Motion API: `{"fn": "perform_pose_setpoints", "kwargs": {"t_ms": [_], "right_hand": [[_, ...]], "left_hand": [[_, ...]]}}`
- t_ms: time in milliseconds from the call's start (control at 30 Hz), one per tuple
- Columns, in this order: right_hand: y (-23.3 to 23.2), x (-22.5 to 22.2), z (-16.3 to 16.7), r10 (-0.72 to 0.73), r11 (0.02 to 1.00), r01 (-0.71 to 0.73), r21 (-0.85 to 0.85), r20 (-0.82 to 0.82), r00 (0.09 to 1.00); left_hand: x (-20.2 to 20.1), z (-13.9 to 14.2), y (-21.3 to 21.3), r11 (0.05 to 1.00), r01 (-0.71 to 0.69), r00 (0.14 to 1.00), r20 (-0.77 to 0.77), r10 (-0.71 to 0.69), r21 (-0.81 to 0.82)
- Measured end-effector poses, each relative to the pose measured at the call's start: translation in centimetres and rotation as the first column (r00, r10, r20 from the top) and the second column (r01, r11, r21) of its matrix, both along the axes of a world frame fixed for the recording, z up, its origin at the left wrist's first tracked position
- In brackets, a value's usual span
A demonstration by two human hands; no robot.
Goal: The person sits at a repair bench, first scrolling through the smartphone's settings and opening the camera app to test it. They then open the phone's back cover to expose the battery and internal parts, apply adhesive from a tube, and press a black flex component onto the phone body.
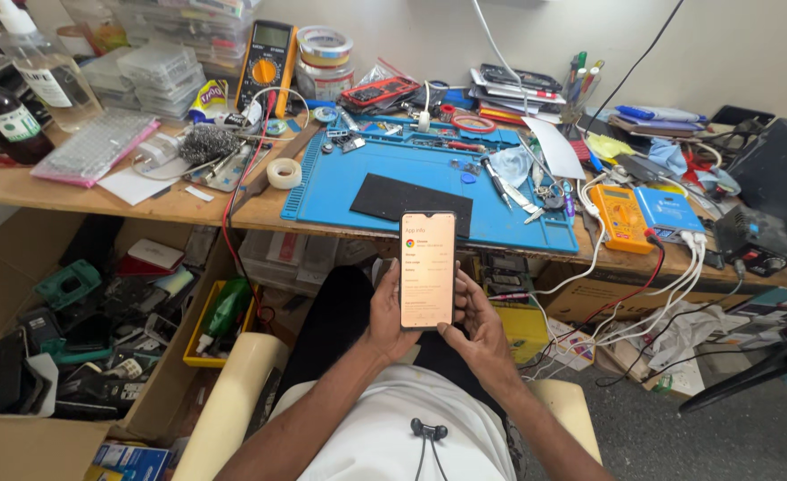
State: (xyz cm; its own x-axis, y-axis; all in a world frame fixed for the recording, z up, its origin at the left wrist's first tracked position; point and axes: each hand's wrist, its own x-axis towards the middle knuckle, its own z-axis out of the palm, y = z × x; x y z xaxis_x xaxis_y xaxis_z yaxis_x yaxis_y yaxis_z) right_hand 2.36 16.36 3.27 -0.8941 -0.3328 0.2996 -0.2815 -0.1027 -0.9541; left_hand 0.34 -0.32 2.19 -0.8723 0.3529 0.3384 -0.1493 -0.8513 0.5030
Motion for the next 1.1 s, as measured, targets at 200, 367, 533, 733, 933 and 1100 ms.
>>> {"fn": "perform_pose_setpoints", "kwargs": {"t_ms": [200, 367, 533, 733, 933, 1100], "right_hand": [[0.1, 0.2, 0.2, -0.010, 1.000, 0.010, 0.009, 0.016, 1.000], [0.2, 0.2, 0.3, -0.048, 0.994, 0.048, 0.098, 0.002, 0.999], [0.1, 0.2, 0.5, -0.057, 0.992, 0.056, 0.112, 0.000, 0.998], [0.1, 0.3, 0.5, -0.047, 0.995, 0.046, 0.092, 0.004, 0.999], [0.2, 0.2, 0.4, -0.049, 0.995, 0.048, 0.092, 0.004, 0.999], [0.2, 0.2, 0.5, -0.029, 0.997, 0.027, 0.069, 0.022, 0.999]], "left_hand": [[0.1, 0.4, 0.0, 0.999, -0.019, 1.000, 0.008, 0.019, -0.029], [0.0, 0.2, 0.0, 0.999, -0.021, 1.000, -0.014, 0.020, -0.044], [-0.2, -0.2, 0.1, 0.998, -0.026, 0.999, -0.030, 0.024, -0.060], [-0.3, -0.6, 0.2, 0.998, -0.024, 0.999, -0.022, 0.023, -0.050], [-0.4, -0.7, 0.1, 1.000, -0.011, 1.000, 0.005, 0.011, -0.028], [-0.4, -0.7, 0.1, 1.000, -0.003, 1.000, 0.002, 0.003, -0.018]]}}
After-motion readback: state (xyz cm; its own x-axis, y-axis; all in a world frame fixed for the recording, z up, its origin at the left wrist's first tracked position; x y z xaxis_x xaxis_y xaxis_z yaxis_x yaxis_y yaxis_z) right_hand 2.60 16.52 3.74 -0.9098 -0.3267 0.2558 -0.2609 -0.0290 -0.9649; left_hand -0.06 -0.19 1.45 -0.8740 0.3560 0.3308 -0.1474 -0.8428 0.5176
